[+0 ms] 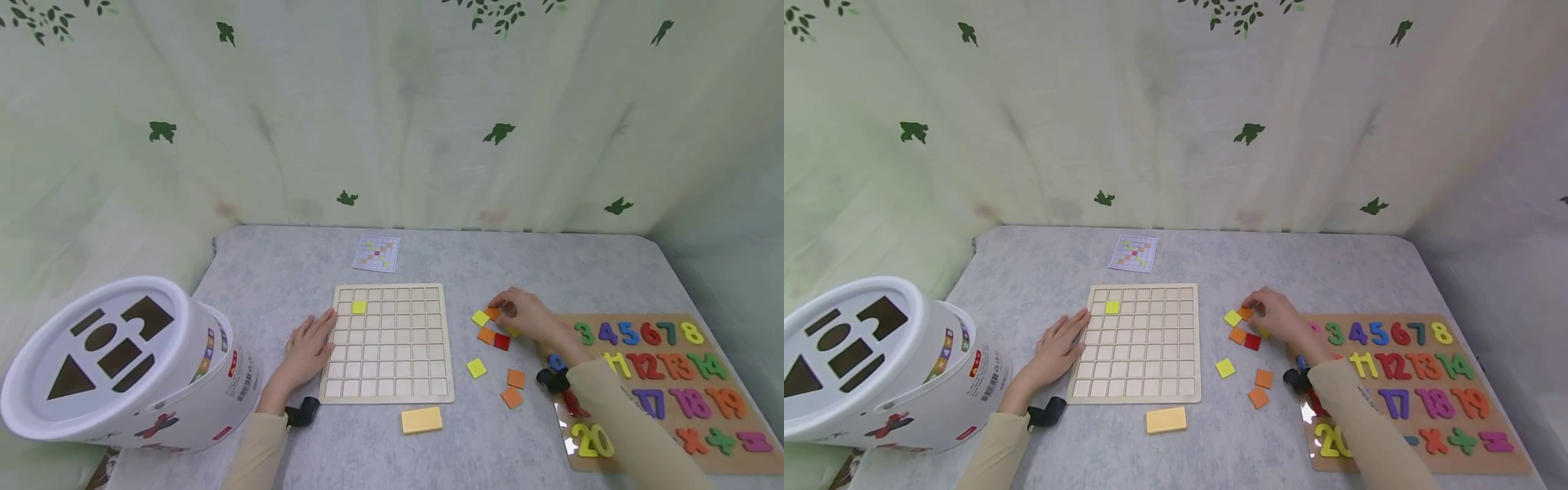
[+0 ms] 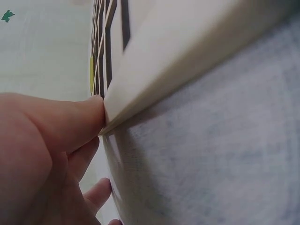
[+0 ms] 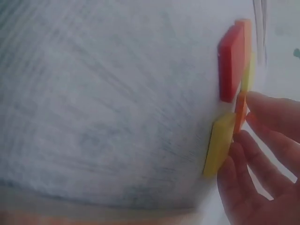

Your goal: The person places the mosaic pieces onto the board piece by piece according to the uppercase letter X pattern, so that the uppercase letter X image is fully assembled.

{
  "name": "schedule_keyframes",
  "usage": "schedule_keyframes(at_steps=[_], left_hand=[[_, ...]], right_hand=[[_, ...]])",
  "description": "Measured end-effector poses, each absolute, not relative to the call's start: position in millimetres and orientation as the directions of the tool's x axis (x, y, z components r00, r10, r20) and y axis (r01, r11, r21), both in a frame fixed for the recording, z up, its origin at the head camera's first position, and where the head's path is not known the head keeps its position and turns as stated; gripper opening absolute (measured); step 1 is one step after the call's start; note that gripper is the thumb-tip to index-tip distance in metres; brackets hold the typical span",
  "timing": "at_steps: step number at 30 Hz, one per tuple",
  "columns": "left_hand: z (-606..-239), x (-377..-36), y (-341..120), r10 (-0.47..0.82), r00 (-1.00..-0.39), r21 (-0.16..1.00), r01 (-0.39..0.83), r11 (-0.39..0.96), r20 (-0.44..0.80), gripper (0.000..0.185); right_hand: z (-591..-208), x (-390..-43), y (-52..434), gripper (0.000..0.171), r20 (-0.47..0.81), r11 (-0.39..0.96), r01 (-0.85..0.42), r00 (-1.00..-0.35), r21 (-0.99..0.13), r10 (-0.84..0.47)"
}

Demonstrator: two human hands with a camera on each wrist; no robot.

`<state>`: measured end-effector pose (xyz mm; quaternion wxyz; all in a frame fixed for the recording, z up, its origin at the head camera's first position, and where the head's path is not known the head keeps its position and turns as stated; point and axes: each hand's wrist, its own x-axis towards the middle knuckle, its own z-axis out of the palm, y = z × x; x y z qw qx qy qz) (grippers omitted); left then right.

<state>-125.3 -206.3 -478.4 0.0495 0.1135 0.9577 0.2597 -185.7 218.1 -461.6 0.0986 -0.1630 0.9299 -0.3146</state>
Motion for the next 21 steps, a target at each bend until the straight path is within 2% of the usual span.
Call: schedule_keyframes(at_steps=[11,21], left_hand=[[-476.8,-124.7,-205.9,0.243,-0.970,0.500,0.195,0.844,-0.032,0.054],[-477.0,-124.8,-205.9,0.245,-0.969,0.513,0.199,0.835,-0.022,0.055]], right_hand=[[-465.1,-192.2,208.6,0.022,-0.059,0.781,-0.261,-0.933,-0.568,-0.355],[-453.5,-198.1,176.5,0.020,0.029,0.701,-0.338,-0.910,-0.628,-0.413]])
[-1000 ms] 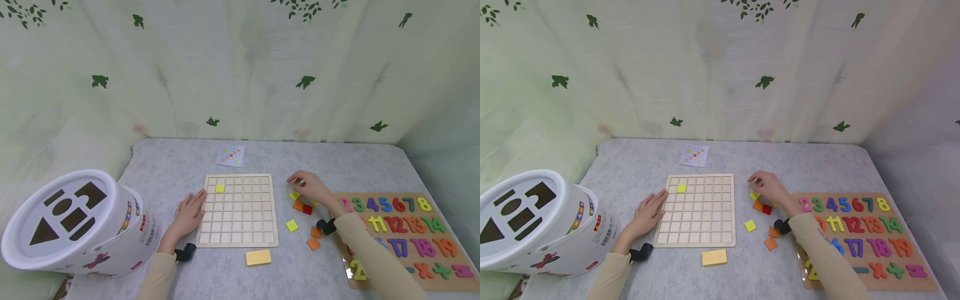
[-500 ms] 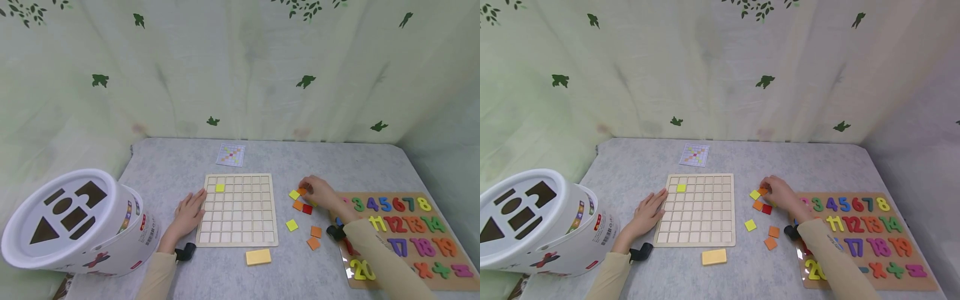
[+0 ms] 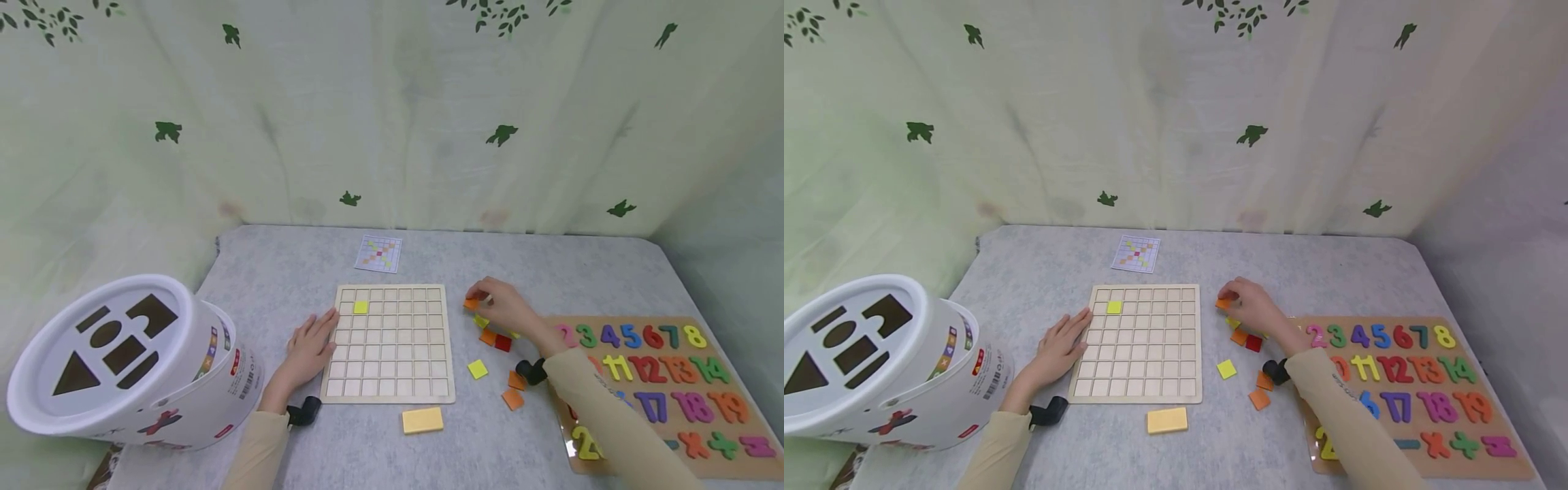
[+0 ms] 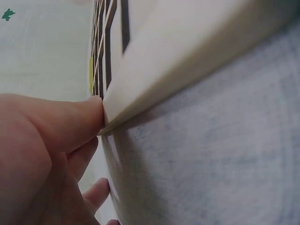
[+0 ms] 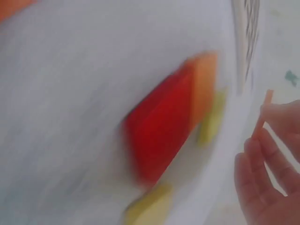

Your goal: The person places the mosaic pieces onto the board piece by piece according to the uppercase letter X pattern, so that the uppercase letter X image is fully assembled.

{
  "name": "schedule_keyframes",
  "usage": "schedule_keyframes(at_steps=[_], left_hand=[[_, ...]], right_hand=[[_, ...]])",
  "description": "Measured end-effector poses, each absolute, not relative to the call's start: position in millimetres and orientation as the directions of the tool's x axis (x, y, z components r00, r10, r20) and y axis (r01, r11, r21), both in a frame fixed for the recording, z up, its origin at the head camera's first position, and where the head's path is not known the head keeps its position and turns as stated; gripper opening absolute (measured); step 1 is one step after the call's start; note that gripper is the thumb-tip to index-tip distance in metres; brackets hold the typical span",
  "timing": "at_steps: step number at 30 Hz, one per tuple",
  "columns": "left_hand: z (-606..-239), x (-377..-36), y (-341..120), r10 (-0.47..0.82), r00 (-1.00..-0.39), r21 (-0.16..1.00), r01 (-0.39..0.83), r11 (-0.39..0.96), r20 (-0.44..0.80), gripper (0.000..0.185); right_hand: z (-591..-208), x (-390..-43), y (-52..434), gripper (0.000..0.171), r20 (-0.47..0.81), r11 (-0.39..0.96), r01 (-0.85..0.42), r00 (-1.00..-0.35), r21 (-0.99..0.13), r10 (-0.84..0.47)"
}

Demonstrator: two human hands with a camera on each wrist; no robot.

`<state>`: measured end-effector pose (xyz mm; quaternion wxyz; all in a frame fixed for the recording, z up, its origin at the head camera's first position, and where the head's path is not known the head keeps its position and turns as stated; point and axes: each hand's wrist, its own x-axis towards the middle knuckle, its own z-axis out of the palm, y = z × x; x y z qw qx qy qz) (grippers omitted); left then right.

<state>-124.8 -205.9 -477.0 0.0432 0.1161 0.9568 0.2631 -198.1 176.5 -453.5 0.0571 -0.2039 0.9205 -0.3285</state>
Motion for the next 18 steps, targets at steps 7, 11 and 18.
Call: schedule_keyframes(at_steps=[7,11,18], left_hand=[[-478.2,-123.9,-205.4,0.239,-0.970,0.513,0.187,0.838,-0.035,0.055],[-478.2,-123.6,-205.9,0.242,-0.970,0.519,0.192,0.833,-0.030,0.055],[-477.5,-124.1,-206.6,0.246,-0.969,0.518,0.201,0.832,-0.019,0.055]], right_hand=[[-451.2,-206.7,135.8,0.022,0.066,0.603,-0.419,-0.853,-0.679,-0.518],[-454.1,-212.2,115.4,0.022,0.069,0.592,-0.472,-0.816,-0.653,-0.575],[-460.3,-217.7,92.6,0.026,0.019,0.660,-0.458,-0.830,-0.595,-0.558]])
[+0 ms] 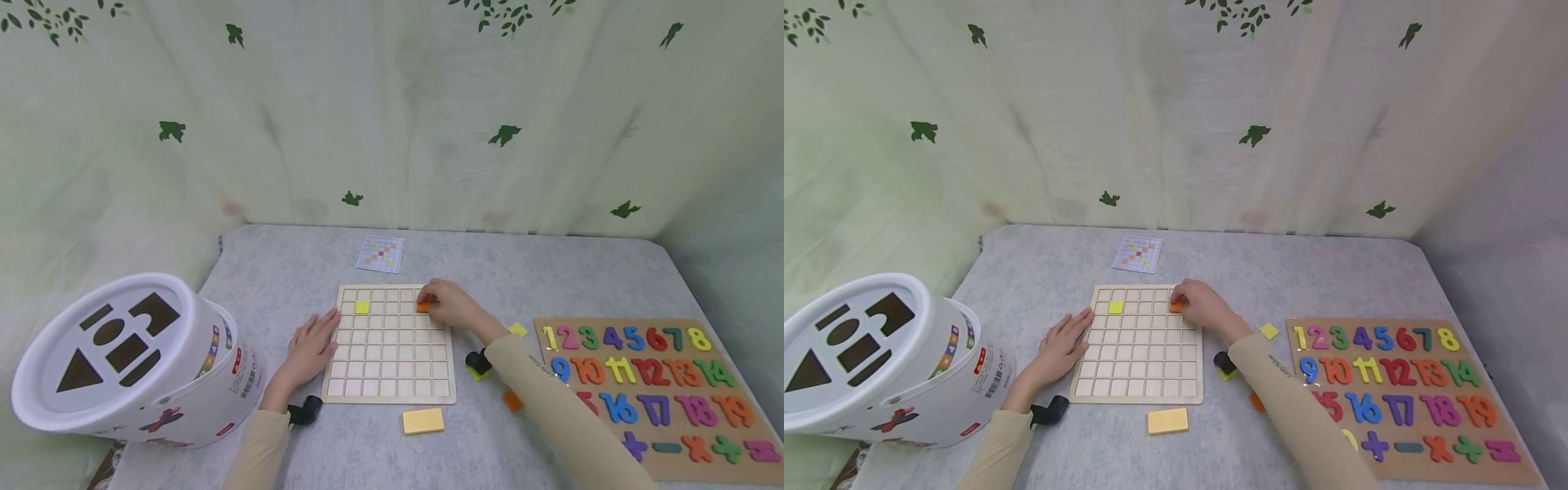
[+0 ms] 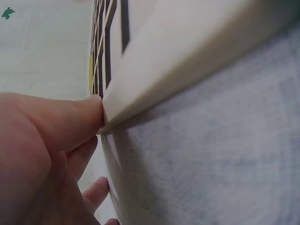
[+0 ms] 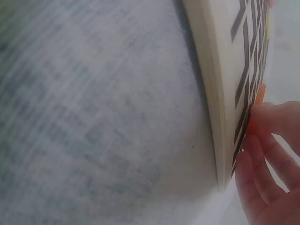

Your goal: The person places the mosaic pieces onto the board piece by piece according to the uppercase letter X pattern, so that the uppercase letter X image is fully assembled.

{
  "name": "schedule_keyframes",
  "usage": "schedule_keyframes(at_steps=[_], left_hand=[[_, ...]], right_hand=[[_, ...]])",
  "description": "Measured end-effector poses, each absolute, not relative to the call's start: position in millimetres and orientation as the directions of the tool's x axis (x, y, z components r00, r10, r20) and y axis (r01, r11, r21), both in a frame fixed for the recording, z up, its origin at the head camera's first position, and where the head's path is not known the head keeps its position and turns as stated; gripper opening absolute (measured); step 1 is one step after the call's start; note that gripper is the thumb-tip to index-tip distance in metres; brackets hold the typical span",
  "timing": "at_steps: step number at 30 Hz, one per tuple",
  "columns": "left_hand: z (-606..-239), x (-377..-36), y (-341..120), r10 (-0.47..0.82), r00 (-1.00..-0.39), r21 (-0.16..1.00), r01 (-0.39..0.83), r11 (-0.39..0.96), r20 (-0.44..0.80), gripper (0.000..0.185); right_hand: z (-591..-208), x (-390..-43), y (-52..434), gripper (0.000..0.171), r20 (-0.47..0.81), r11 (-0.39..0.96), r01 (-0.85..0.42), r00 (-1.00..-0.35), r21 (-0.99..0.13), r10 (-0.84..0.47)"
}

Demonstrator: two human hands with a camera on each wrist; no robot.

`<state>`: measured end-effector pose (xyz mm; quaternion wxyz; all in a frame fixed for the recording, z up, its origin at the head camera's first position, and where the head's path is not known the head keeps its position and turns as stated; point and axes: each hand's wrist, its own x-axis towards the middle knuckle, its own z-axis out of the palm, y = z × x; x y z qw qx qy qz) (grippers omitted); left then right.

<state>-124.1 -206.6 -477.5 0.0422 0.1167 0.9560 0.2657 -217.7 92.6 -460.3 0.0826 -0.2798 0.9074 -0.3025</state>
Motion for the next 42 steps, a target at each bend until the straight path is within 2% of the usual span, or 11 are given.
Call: schedule_keyframes(at_steps=[10,17,22,31,35,42], left_hand=[[-477.8,-122.9,-207.4,0.249,-0.968,0.524,0.203,0.827,-0.018,0.055],[-479.4,-124.4,-206.6,0.250,-0.968,0.522,0.204,0.828,-0.017,0.055],[-480.8,-124.1,-206.6,0.248,-0.969,0.518,0.206,0.830,-0.013,0.054],[-479.1,-122.5,-207.0,0.242,-0.970,0.514,0.199,0.834,-0.016,0.054],[-479.0,-123.0,-207.7,0.242,-0.970,0.517,0.200,0.832,-0.013,0.054],[-480.6,-125.1,-207.4,0.239,-0.971,0.509,0.192,0.839,-0.028,0.055]], right_hand=[[-457.0,-212.3,84.6,0.020,-0.004,0.709,-0.493,-0.820,-0.503,-0.573],[-454.1,-209.8,108.7,0.024,0.042,0.636,-0.442,-0.839,-0.633,-0.542],[-448.2,-202.7,144.7,0.021,0.036,0.653,-0.370,-0.884,-0.661,-0.466],[-456.0,-185.3,192.8,0.015,-0.057,0.756,-0.311,-0.907,-0.576,-0.416],[-460.1,-182.2,190.6,0.018,-0.100,0.789,-0.272,-0.917,-0.551,-0.386],[-460.1,-183.3,178.1,0.017,-0.096,0.833,-0.267,-0.931,-0.484,-0.353]])
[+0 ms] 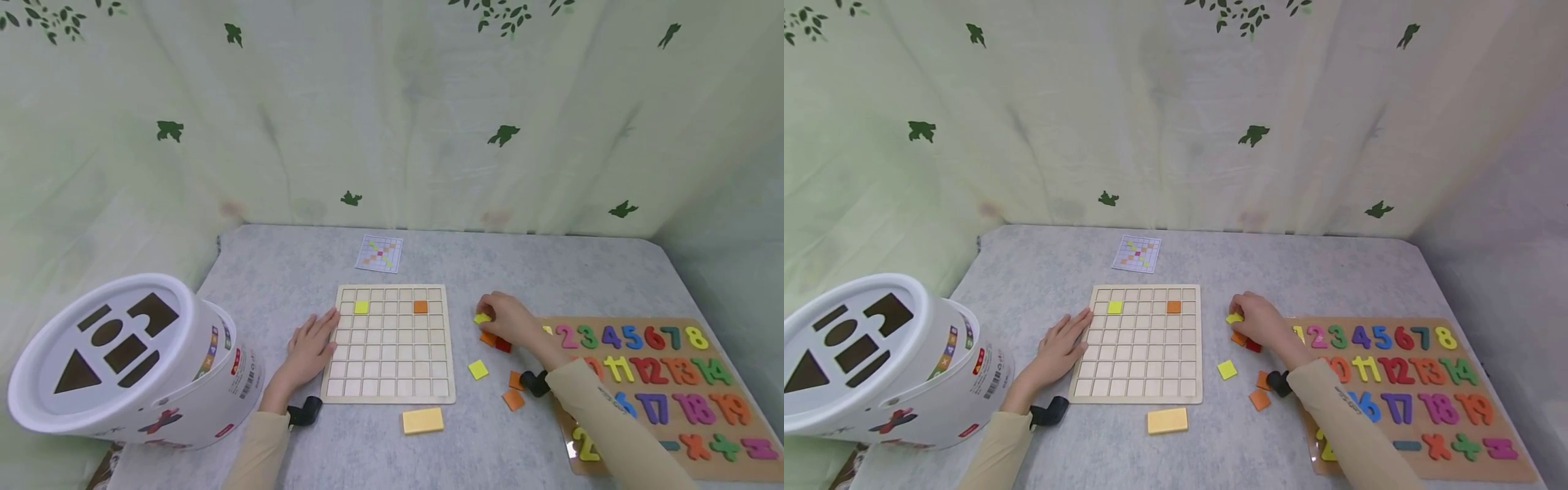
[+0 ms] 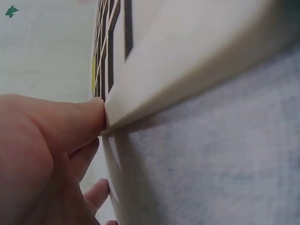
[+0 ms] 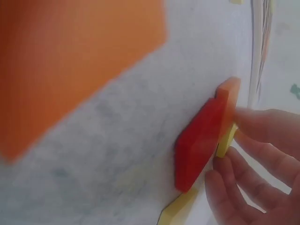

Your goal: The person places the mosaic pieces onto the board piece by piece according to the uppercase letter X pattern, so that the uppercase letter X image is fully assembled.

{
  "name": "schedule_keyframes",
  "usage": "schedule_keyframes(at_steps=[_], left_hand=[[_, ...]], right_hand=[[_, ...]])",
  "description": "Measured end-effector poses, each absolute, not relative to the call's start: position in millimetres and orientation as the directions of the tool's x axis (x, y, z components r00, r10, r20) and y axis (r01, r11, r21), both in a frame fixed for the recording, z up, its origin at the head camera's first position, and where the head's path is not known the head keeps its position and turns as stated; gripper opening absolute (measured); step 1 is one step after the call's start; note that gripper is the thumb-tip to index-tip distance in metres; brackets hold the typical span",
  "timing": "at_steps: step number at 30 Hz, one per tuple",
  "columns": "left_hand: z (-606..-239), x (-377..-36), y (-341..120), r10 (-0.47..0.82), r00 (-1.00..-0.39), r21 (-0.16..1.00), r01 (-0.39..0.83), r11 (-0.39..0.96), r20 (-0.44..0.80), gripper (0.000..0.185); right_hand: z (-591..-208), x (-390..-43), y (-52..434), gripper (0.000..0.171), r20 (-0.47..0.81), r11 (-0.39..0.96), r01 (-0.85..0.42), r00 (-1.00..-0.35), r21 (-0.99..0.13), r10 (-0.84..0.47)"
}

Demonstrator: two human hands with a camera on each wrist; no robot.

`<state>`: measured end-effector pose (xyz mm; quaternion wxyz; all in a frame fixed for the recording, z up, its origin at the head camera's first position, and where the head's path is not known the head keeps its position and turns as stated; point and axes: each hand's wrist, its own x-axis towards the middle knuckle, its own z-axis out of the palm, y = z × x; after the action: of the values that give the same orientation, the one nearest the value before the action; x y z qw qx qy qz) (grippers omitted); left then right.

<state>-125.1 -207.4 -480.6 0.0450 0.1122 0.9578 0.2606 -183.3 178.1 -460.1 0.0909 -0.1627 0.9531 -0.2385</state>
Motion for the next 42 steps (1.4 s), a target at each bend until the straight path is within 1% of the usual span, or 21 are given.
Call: schedule_keyframes(at_steps=[3,8,12,16,23,25,29,32,38,42], left_hand=[[-480.5,-125.2,-207.1,0.241,-0.970,0.507,0.193,0.840,-0.029,0.055],[-479.8,-124.8,-206.9,0.245,-0.969,0.508,0.195,0.839,-0.033,0.055],[-479.7,-125.3,-206.3,0.247,-0.968,0.515,0.195,0.835,-0.034,0.055],[-480.0,-125.4,-206.4,0.250,-0.968,0.520,0.202,0.830,-0.024,0.055],[-480.6,-124.8,-206.7,0.249,-0.968,0.535,0.205,0.820,-0.010,0.054],[-480.6,-124.7,-206.5,0.248,-0.969,0.540,0.205,0.816,-0.008,0.054],[-480.4,-124.3,-206.4,0.247,-0.969,0.537,0.204,0.819,-0.009,0.054],[-480.1,-124.2,-206.9,0.249,-0.968,0.537,0.207,0.817,-0.006,0.054],[-480.0,-124.4,-206.8,0.248,-0.969,0.534,0.206,0.820,-0.008,0.054],[-479.5,-124.6,-206.1,0.246,-0.969,0.532,0.202,0.823,-0.013,0.054]], right_hand=[[-458.4,-184.2,172.6,0.017,-0.075,0.832,-0.274,-0.934,-0.482,-0.350],[-453.2,-185.9,156.4,0.019,0.005,0.755,-0.341,-0.913,-0.560,-0.408],[-447.8,-190.2,136.2,0.021,0.031,0.670,-0.391,-0.876,-0.631,-0.481],[-447.8,-197.1,112.7,0.021,0.052,0.605,-0.443,-0.832,-0.661,-0.552],[-456.3,-207.7,67.7,0.017,0.110,0.564,-0.588,-0.743,-0.580,-0.660],[-456.3,-208.4,56.5,0.018,0.107,0.554,-0.600,-0.728,-0.577,-0.678],[-453.5,-206.8,36.3,0.016,0.062,0.562,-0.600,-0.713,-0.570,-0.698],[-453.6,-205.9,24.4,0.015,0.028,0.584,-0.605,-0.707,-0.542,-0.706],[-456.0,-205.3,10.5,0.014,0.015,0.597,-0.640,-0.688,-0.483,-0.725],[-455.2,-203.0,6.8,0.015,0.002,0.615,-0.646,-0.690,-0.451,-0.724]])
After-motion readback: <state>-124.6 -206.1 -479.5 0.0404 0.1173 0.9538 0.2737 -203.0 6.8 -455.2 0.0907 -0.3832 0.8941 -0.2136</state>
